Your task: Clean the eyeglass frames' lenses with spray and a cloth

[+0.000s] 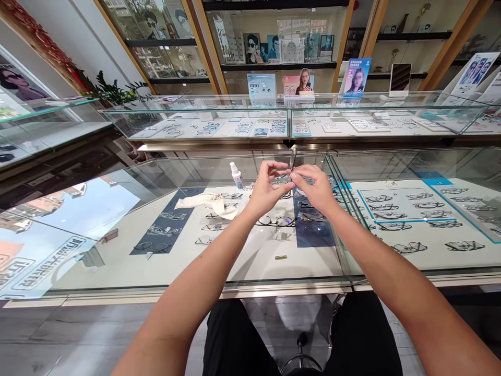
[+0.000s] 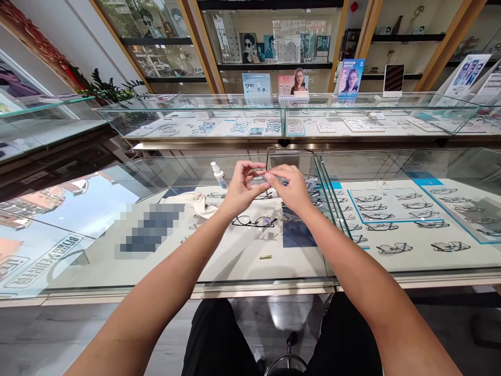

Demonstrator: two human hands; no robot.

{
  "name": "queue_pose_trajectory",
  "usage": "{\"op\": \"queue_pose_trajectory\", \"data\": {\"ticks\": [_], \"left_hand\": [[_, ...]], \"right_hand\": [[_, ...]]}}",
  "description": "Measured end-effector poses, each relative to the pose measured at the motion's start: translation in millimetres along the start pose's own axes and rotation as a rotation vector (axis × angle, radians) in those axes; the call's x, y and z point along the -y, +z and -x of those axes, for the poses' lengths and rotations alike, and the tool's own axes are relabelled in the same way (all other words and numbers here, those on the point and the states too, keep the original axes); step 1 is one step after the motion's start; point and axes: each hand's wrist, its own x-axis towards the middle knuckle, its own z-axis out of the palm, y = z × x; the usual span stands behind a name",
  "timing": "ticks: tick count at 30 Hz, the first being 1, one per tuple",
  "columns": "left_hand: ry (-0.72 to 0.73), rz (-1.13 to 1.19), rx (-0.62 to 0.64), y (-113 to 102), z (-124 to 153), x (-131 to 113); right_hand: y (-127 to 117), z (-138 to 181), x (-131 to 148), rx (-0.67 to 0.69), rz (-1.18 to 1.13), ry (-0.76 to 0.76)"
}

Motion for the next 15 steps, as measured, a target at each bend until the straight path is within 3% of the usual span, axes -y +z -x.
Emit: {"op": "queue_pose_trajectory", "data": {"ticks": [9,15], "left_hand": [[-0.052,-0.005,0.036,-1.1,0.1,-8.4],[-0.016,-0.071,0.070,-2.1,0.9,-7.6]], "right_hand": [[-1.6,1.7,8.3,-0.008,-0.114,0.108],[-1.0,2.3,10.4,-0.004,-0.121,0.091]]}}
